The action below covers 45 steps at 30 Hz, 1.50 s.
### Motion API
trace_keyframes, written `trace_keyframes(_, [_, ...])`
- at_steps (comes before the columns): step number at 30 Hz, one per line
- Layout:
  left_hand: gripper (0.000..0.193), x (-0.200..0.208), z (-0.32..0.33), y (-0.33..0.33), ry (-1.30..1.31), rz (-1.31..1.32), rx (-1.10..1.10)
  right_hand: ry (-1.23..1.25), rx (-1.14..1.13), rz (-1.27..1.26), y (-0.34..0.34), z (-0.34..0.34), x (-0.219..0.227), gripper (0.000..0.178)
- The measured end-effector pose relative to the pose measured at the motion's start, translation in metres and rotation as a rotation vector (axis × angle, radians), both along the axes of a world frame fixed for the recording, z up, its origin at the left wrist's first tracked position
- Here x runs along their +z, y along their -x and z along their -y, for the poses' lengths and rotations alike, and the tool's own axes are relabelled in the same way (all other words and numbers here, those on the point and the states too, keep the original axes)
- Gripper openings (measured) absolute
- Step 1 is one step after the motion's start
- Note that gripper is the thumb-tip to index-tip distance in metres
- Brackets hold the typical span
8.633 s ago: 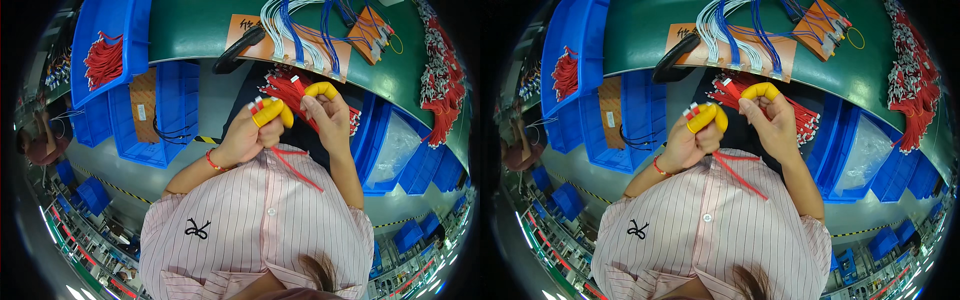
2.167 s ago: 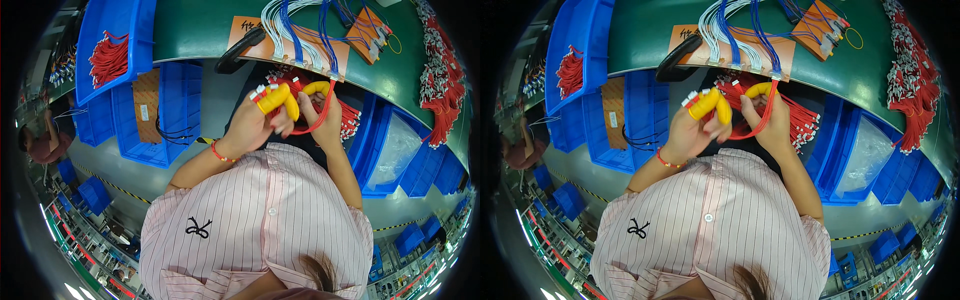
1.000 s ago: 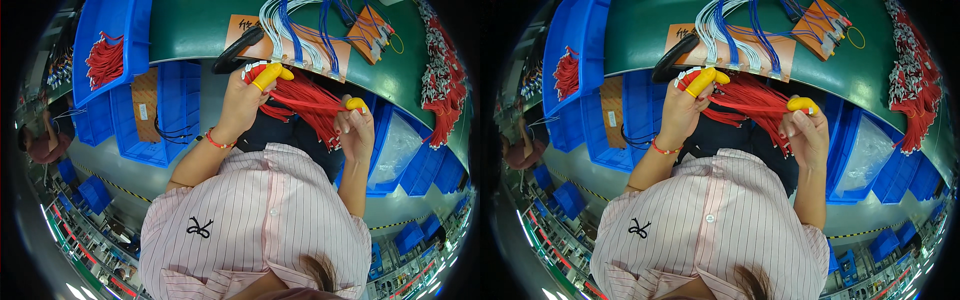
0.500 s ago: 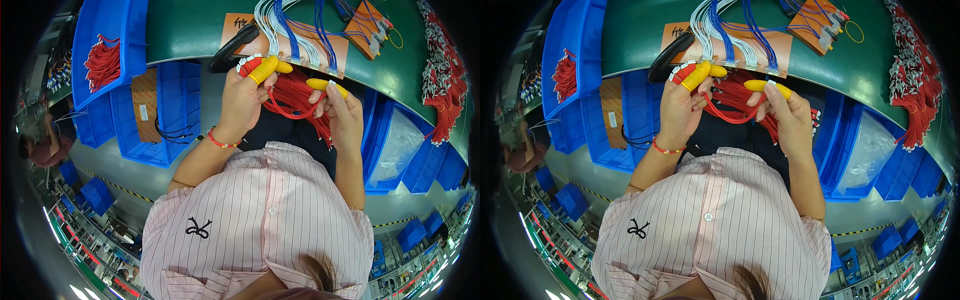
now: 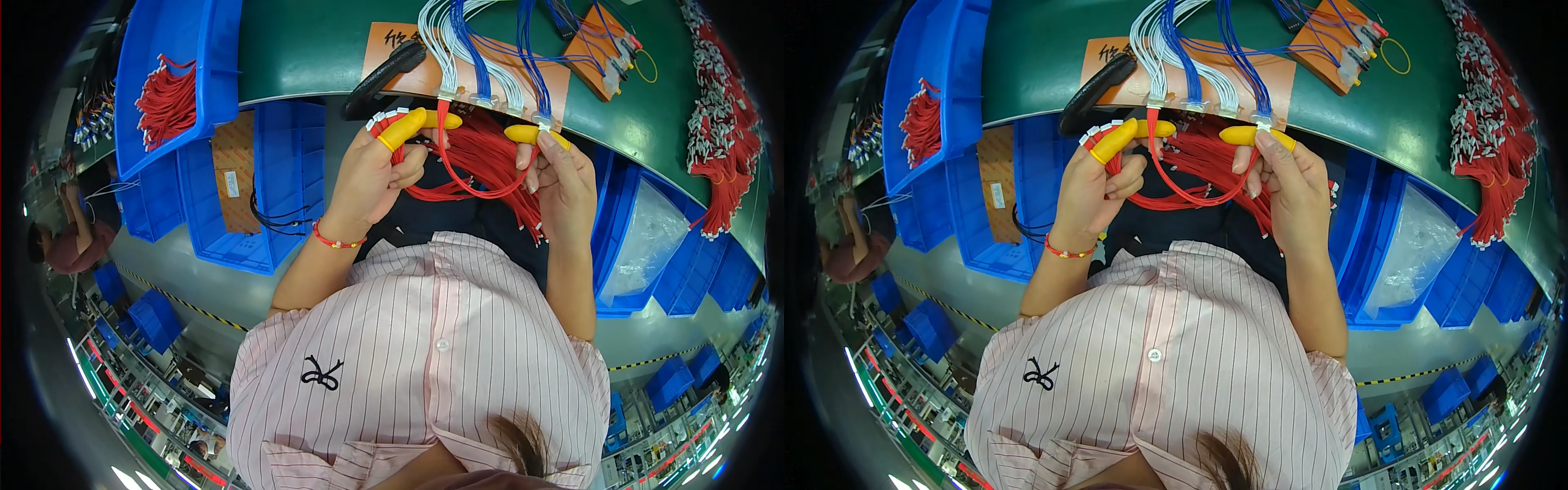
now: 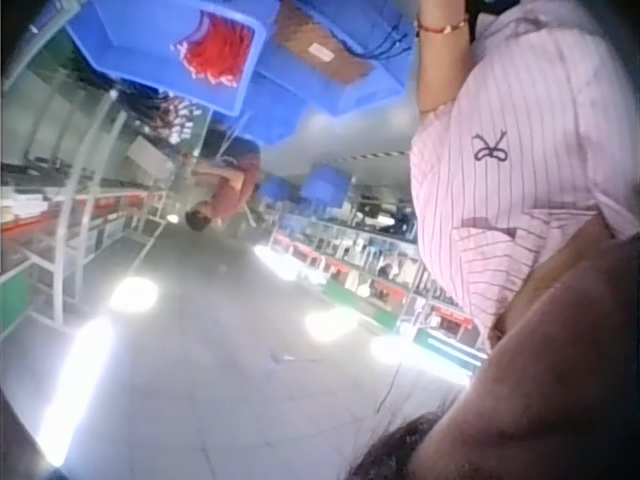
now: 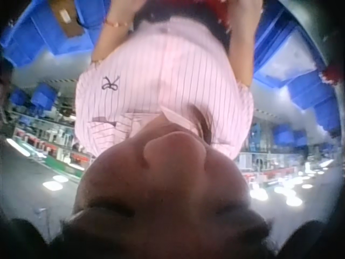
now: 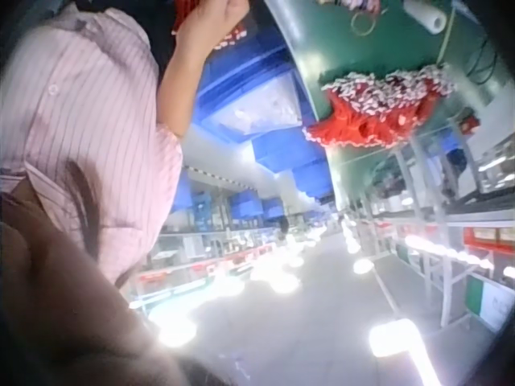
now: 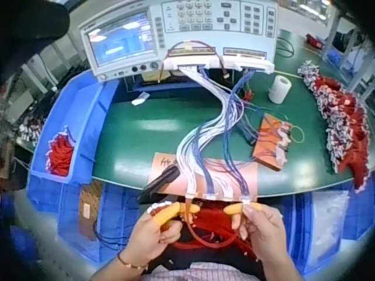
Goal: Assembling or bundling multiple wires into harnesses or bundles at a production workbench.
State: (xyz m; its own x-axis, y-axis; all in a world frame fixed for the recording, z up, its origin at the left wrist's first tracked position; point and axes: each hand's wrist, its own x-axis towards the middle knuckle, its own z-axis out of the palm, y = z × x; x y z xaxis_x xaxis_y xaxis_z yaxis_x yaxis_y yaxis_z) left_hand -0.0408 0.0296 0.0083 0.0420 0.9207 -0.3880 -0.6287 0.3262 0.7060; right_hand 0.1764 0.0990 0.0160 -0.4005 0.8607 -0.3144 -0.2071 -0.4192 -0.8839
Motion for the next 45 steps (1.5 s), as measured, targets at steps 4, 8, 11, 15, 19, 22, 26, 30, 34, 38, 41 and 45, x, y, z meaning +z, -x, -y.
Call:
trace_keyframes(4, [0.036, -0.006, 0.002, 0.003, -0.007, 0.056, 0.005, 0.004, 0.006, 0.011, 0.001, -0.001, 0.0, 0.033])
trace_keyframes(8, [0.036, -0.002, 0.0, 0.001, -0.001, 0.029, 0.015, 0.083, -0.018, -0.082, 0.0, -0.001, -0.002, 0.034])
trace_keyframes(11, [0.034, -0.001, -0.001, 0.001, 0.014, 0.02, 0.004, 0.154, -0.066, -0.209, 0.002, 0.002, -0.005, 0.035])
trace_keyframes(15, [0.035, 0.0, -0.003, 0.0, -0.005, -0.001, 0.017, 0.166, -0.075, -0.26, 0.004, 0.002, -0.007, 0.037])
trace_keyframes(19, [0.034, 0.002, -0.005, -0.001, -0.06, -0.061, 0.02, 0.09, 0.028, -0.058, -0.003, -0.006, -0.001, 0.036])
trace_keyframes(22, [0.032, 0.005, -0.011, -0.005, -0.065, -0.071, 0.01, -0.199, 0.032, 0.291, -0.012, 0.002, -0.024, 0.029])
trace_keyframes(26, [0.029, 0.002, -0.021, -0.01, -0.044, -0.036, -0.02, -0.735, 0.051, 0.711, 0.011, 0.004, -0.044, 0.021])
trace_keyframes(30, [0.029, -0.005, -0.02, -0.009, -0.053, -0.049, -0.023, -1.001, 0.184, 0.972, 0.032, -0.005, -0.053, 0.018])
trace_keyframes(34, [0.025, -0.006, -0.019, -0.014, -0.099, -0.037, 0.015, -0.936, 0.229, 0.924, 0.037, -0.011, -0.055, 0.019])
trace_keyframes(38, [0.026, -0.004, -0.011, -0.029, -0.116, -0.076, 0.078, -0.722, 0.162, 0.682, 0.031, -0.009, -0.057, 0.02])
trace_keyframes(41, [0.026, 0.001, 0.012, -0.037, -0.109, 0.238, 0.052, -0.517, 0.11, 0.415, 0.024, 0.0, -0.049, 0.017])
trace_keyframes(45, [0.042, 0.0, 0.04, -0.039, 0.146, 0.602, -0.27, -0.238, 0.129, 0.178, 0.017, 0.01, -0.039, 0.01])
